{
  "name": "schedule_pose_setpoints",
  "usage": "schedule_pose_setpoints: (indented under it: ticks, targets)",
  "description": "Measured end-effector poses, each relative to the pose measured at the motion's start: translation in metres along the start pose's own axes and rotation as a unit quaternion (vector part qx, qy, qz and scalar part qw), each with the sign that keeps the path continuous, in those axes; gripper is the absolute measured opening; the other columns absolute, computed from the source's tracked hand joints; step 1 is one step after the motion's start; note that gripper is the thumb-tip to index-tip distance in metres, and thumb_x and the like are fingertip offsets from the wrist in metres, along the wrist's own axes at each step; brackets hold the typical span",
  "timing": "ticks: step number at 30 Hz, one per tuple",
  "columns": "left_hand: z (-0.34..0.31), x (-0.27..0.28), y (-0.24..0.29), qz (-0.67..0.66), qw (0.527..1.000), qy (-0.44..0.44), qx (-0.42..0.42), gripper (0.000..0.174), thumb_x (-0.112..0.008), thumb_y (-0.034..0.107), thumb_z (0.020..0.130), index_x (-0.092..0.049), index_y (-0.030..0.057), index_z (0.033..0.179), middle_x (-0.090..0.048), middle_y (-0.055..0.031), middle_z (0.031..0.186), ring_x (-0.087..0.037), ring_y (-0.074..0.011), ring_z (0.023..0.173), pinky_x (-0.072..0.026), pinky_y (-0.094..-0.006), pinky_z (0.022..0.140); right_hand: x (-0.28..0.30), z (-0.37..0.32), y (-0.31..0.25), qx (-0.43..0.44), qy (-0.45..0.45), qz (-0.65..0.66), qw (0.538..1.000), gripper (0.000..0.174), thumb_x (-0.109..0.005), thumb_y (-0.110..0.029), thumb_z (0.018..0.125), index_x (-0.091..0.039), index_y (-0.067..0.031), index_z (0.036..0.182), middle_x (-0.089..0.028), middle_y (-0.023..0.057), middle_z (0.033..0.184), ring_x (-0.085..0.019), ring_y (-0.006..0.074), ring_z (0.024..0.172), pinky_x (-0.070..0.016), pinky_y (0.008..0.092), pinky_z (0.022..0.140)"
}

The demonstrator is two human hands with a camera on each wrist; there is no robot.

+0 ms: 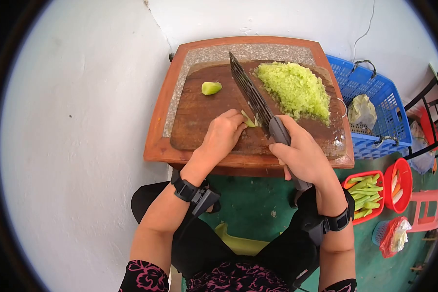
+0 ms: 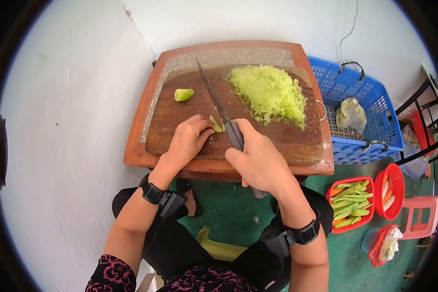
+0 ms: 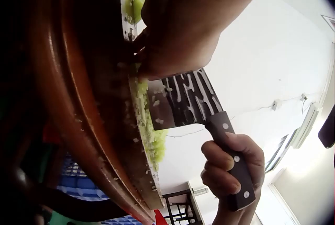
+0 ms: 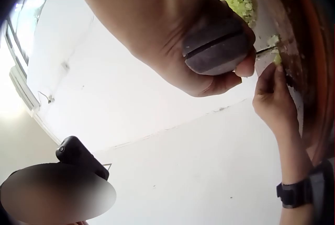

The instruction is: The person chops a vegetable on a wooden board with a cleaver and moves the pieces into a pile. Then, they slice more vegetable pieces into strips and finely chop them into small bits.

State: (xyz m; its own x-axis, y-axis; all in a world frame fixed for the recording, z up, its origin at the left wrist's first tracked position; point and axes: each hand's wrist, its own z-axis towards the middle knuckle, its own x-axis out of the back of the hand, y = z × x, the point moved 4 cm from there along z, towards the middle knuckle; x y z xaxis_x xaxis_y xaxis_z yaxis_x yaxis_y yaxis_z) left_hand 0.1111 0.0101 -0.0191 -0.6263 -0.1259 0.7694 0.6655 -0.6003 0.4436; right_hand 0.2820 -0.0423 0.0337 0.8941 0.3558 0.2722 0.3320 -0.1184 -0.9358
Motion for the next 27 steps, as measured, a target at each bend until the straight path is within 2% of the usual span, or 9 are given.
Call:
schedule_pose_setpoints:
  ticks: [5,8,14,25,27]
  targets:
    - [-0.002,-0.001,0.002,0.001,1.000,0.013,0.012,0.013,-0.066,0.001,0.074,-0.065,-0.0030,0.086,-0.060,-0.0149,0.090,-0.060,-0.0334,0.084,-0.0492,-0.0378,0.073,-0.003,-0.014,-0.008,0.012,-0.017,-0.012,1.000,0.042,-0.050,-0.012,0.077,-0.043,0.0027,0.116,-0.053,0.0130,0.060,-0.055,0.0205,0.043,-0.0446,0.0336,0.045]
    - [-0.002,-0.002,0.002,0.006,0.999,0.031,-0.015,0.012,-0.066,0.000,0.074,-0.065,-0.0026,0.085,-0.059,-0.0148,0.087,-0.059,-0.0336,0.082,-0.0488,-0.0385,0.071,-0.004,-0.015,-0.008,0.010,-0.020,-0.034,0.999,0.043,-0.050,-0.012,0.077,-0.043,0.0027,0.116,-0.054,0.0144,0.060,-0.056,0.0218,0.043,-0.0447,0.0345,0.045]
    - [-0.001,-0.002,0.001,0.032,0.999,0.021,-0.025,0.009,-0.065,0.001,0.075,-0.064,-0.0016,0.083,-0.057,-0.0140,0.081,-0.057,-0.0337,0.078,-0.0478,-0.0398,0.068,-0.002,-0.017,-0.010,0.005,-0.017,-0.071,0.997,0.043,-0.050,-0.012,0.076,-0.043,0.0026,0.117,-0.054,0.0163,0.060,-0.056,0.0245,0.044,-0.0451,0.0362,0.047]
    - [-0.003,-0.003,0.002,0.029,0.999,0.023,-0.019,0.009,-0.064,0.001,0.076,-0.064,-0.0021,0.083,-0.057,-0.0155,0.080,-0.058,-0.0348,0.077,-0.0482,-0.0404,0.067,-0.001,-0.019,-0.016,0.012,-0.019,-0.087,0.996,0.045,-0.049,-0.012,0.076,-0.044,0.0011,0.118,-0.056,0.0179,0.059,-0.057,0.0268,0.045,-0.0455,0.0389,0.049]
    - [-0.002,-0.003,0.002,0.030,0.999,0.021,-0.022,0.008,-0.064,0.001,0.075,-0.064,-0.0023,0.083,-0.057,-0.0156,0.081,-0.058,-0.0352,0.077,-0.0483,-0.0407,0.067,-0.002,-0.018,-0.016,0.000,-0.026,-0.099,0.995,0.044,-0.049,-0.012,0.076,-0.044,0.0004,0.117,-0.056,0.0199,0.061,-0.058,0.0304,0.049,-0.0457,0.0407,0.052]
